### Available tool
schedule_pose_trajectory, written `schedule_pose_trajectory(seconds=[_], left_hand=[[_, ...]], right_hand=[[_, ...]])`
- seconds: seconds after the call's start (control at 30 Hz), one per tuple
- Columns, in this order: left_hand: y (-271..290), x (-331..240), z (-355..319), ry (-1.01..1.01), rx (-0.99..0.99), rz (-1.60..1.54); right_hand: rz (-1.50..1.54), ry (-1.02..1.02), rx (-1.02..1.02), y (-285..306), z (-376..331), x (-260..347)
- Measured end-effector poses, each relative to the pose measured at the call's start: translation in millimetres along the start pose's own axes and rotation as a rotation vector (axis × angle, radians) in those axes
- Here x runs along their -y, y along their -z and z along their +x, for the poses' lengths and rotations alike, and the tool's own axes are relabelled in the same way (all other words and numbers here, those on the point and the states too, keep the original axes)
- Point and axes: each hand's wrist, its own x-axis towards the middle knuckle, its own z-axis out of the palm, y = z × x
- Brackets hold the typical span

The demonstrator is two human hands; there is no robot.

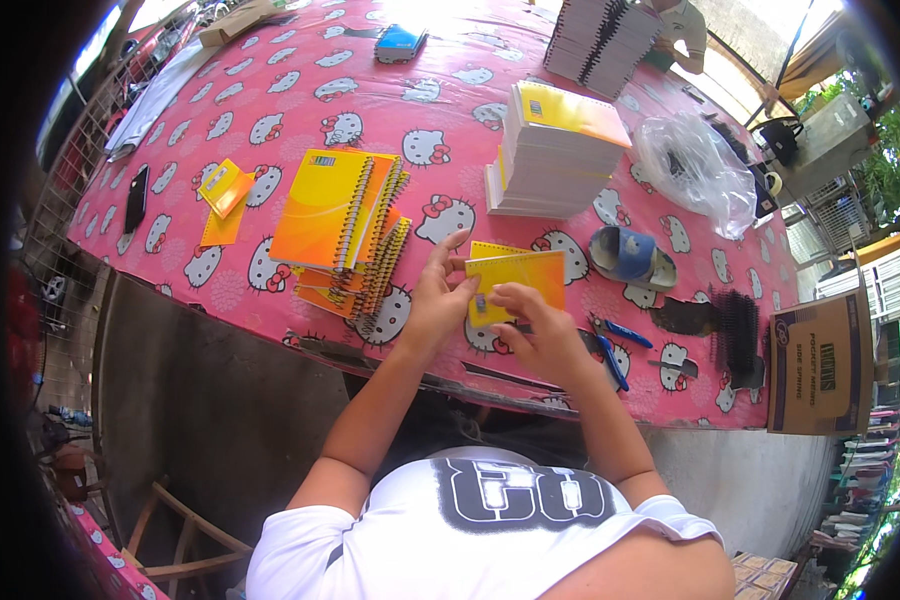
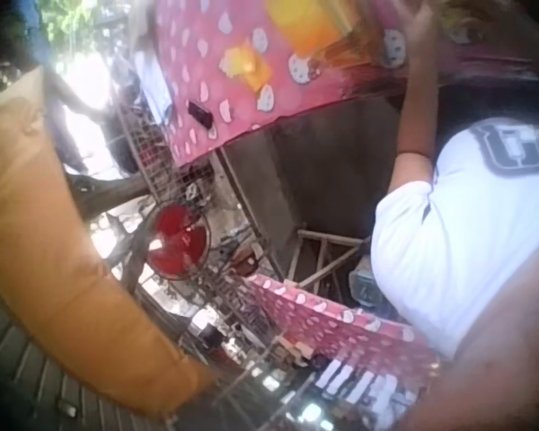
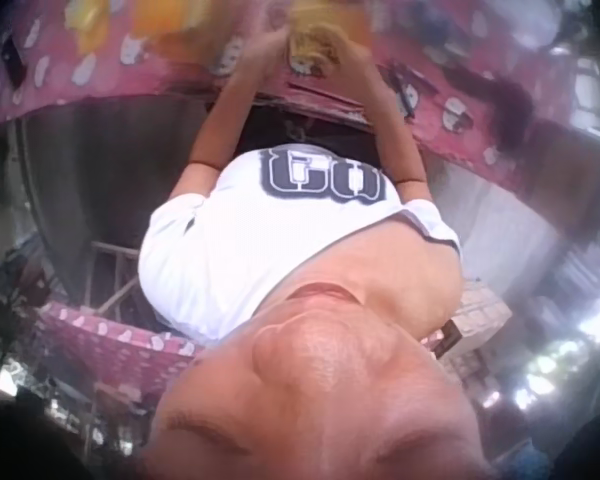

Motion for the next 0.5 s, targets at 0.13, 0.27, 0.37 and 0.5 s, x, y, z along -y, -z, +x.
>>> schedule_pose_trajectory(seconds=[0.13,0.27,0.37,0.5], left_hand=[[3,-10,-8,-0.412,0.062,0.389],[7,1,-4,-0.584,0.145,0.685],[1,6,-6,-0.584,0.111,0.635],[5,17,-4,-0.394,0.108,0.568]], right_hand=[[0.188,-0.092,-0.435,30,7,-18],[0.522,-0.452,-0.109,18,-10,-77],[0.291,-0.321,-0.113,8,-9,-68],[0.299,-0.306,-0.149,-6,-15,-68]])
